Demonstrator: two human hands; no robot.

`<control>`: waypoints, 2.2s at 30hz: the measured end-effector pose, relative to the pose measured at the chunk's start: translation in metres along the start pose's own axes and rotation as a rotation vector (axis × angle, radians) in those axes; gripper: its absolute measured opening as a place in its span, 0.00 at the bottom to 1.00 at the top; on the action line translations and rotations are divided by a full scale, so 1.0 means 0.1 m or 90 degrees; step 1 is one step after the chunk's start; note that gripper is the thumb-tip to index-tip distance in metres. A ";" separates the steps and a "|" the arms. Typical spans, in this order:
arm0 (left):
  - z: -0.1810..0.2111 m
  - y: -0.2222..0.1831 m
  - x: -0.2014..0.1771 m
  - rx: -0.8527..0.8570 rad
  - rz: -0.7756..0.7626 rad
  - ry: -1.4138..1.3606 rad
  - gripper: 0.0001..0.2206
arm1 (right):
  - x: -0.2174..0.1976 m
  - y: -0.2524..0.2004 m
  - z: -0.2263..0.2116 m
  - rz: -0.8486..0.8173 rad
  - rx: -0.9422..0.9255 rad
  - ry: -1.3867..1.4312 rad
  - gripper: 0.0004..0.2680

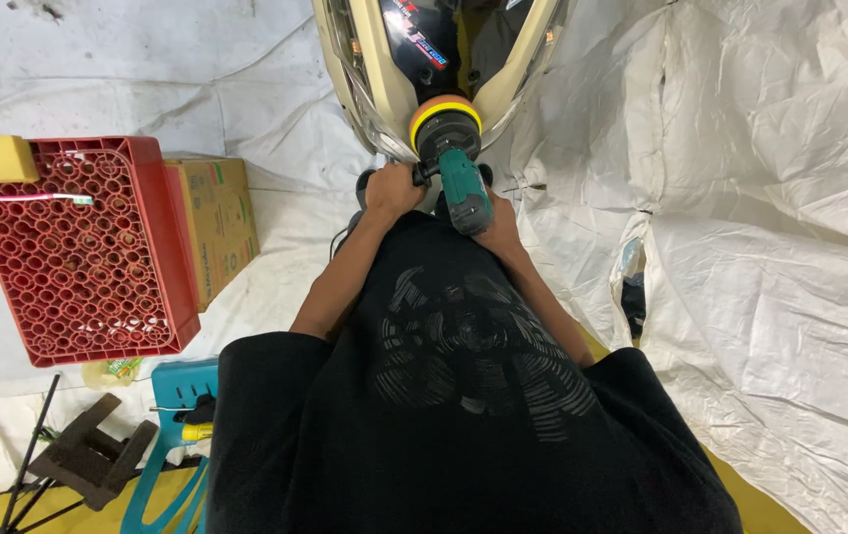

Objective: The person uses a green electric polisher with a yellow pad to buff the front body panel of a beige scooter. They move the tool across the surface, focusing on the area around the headlight and side fairing.

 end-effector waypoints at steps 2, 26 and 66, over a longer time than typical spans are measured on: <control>0.00 0.01 -0.02 0.002 -0.001 0.001 0.12 | 0.11 0.06 0.20 -0.005 0.024 0.003 0.22; 0.05 0.11 -0.05 0.017 0.004 0.011 0.12 | 0.13 0.16 0.35 0.033 0.015 0.025 0.20; 0.26 0.12 -0.16 0.059 0.030 0.030 0.11 | 0.08 0.17 0.29 0.008 0.004 -0.022 0.19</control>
Point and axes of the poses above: each hand's wrist, its own y-axis towards the middle knuckle, its own x-axis out of the palm, z = x × y, the point moved 8 cm from there along y, towards the middle knuckle, and after that the axes turned 1 degree about z, right-handed, at the moved point
